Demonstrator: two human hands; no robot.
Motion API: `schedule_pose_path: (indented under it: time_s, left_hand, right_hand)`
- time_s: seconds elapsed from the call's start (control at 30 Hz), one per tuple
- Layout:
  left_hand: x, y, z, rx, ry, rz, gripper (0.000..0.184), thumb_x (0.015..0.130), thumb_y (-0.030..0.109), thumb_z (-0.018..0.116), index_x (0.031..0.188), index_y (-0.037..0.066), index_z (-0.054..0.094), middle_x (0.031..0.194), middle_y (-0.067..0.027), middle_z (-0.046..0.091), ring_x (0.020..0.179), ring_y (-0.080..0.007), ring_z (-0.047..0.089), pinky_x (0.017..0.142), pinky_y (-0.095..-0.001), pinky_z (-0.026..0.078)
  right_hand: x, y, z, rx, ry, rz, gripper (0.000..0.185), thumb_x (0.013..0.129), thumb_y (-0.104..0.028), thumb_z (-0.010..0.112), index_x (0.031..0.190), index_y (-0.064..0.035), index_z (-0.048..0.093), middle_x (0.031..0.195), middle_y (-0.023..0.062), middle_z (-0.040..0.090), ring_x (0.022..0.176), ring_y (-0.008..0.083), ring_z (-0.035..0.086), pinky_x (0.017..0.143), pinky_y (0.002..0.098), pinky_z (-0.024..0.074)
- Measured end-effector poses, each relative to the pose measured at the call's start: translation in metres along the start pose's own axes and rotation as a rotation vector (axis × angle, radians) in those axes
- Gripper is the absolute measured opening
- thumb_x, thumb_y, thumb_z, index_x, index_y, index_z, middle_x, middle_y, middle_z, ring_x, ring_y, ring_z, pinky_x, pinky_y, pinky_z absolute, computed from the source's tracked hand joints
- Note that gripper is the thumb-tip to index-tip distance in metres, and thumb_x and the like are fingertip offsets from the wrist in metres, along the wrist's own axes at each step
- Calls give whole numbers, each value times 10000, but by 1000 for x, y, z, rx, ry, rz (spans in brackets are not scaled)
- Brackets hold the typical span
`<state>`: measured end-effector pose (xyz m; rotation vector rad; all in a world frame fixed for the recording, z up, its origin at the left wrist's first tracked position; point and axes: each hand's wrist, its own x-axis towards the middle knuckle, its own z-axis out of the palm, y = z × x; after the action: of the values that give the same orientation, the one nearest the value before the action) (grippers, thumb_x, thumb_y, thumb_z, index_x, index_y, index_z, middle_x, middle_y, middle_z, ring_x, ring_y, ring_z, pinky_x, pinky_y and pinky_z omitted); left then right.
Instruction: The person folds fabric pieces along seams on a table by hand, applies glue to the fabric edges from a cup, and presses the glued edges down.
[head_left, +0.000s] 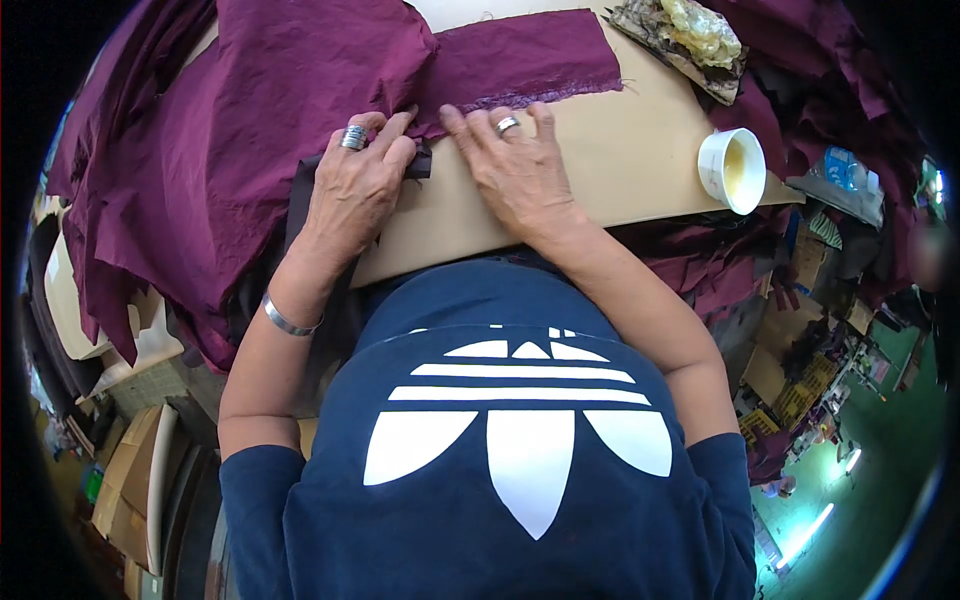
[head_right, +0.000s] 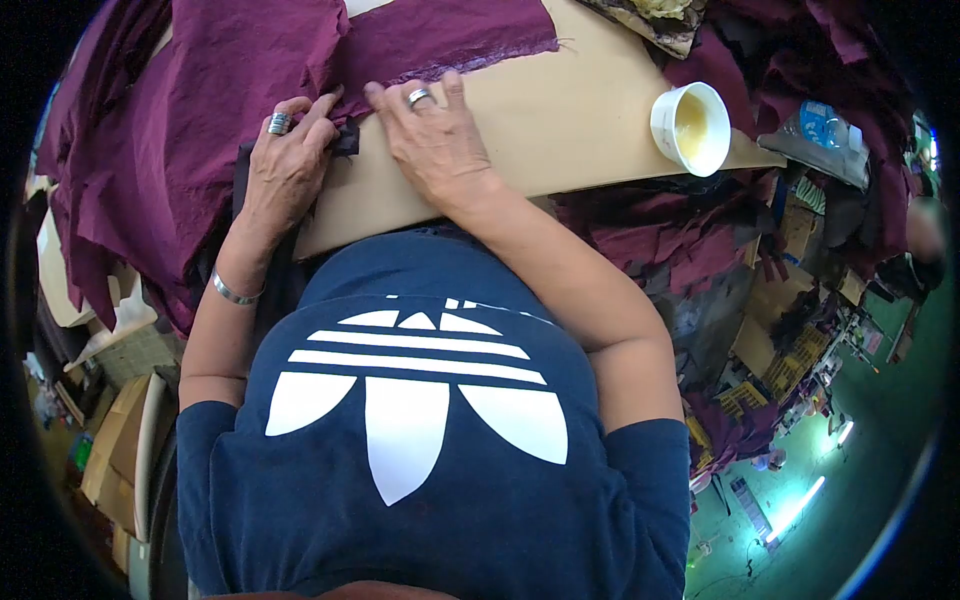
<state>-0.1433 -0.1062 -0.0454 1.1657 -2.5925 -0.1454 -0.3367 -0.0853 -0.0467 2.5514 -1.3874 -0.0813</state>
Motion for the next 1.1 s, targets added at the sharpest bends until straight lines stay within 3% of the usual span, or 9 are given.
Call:
schedule_pose_path:
  time_s: [0.23, 0.53, 0.63, 0.77, 0.87, 0.97, 1.07, 1.1]
  left_hand:
    - [1, 4, -3, 4, 0, 1, 158, 747, 39, 512, 904, 24, 525, 1182, -125, 568, 1061, -280, 530, 805, -350, 428]
    - [-2, 1, 5, 11, 17, 22, 155, 748, 49, 511, 900, 26, 527, 1181, -123, 569, 1060, -268, 528, 841, -340, 418]
    - [-2, 1, 6, 11, 17, 21, 149, 748, 50, 510, 895, 28, 527, 1182, -121, 571, 1062, -264, 527, 848, -339, 414]
    - [0, 3, 3, -7, 22, 16, 145, 743, 46, 516, 887, 30, 524, 1186, -118, 571, 1063, -264, 526, 841, -341, 417]
    - [-1, 3, 4, -64, 15, -20, 195, 694, -23, 553, 883, 21, 529, 1209, -118, 568, 1056, -304, 519, 829, -392, 437]
    - [1, 3, 6, 8, 20, 17, 161, 730, 41, 527, 890, 28, 524, 1198, -115, 567, 1051, -266, 531, 820, -342, 426]
    - [1, 2, 5, -40, 34, 15, 172, 727, 42, 529, 899, 24, 526, 1195, -117, 568, 1043, -270, 532, 820, -343, 427]
    - [0, 1, 6, -55, 20, 5, 166, 736, 44, 523, 900, 24, 533, 1206, -121, 560, 1045, -269, 530, 823, -348, 429]
  right_hand:
    - [1, 3, 0, 98, 36, -1, 434, 846, -146, 451, 1277, -121, 491, 1004, 56, 514, 1025, 183, 513, 937, 476, 281]
    - [8, -2, -7, 543, -74, 67, 417, 794, -118, 513, 1209, -139, 549, 993, 46, 537, 983, 201, 514, 856, 449, 312]
    - [8, 8, -10, 699, -99, 108, 420, 775, -68, 509, 1173, -174, 591, 916, 4, 539, 924, 184, 511, 834, 402, 317]
    - [-2, 22, -11, 371, -22, 203, 398, 790, -115, 512, 1183, -121, 575, 981, 45, 539, 926, 200, 524, 877, 446, 305]
    - [1, 6, 5, 19, 6, 210, 414, 786, -107, 502, 1197, -128, 546, 925, 20, 527, 910, 171, 526, 890, 420, 303]
    - [5, -9, -6, 11, 86, -21, 389, 805, -138, 484, 1189, -114, 541, 924, 23, 517, 916, 163, 523, 892, 419, 306]
    - [-1, 2, 1, 138, 127, -5, 390, 807, -147, 481, 1193, -122, 537, 932, 24, 513, 910, 163, 525, 899, 408, 306]
    - [-4, 11, 0, 20, 119, 15, 403, 801, -139, 487, 1200, -127, 535, 915, 11, 516, 901, 158, 528, 883, 400, 316]
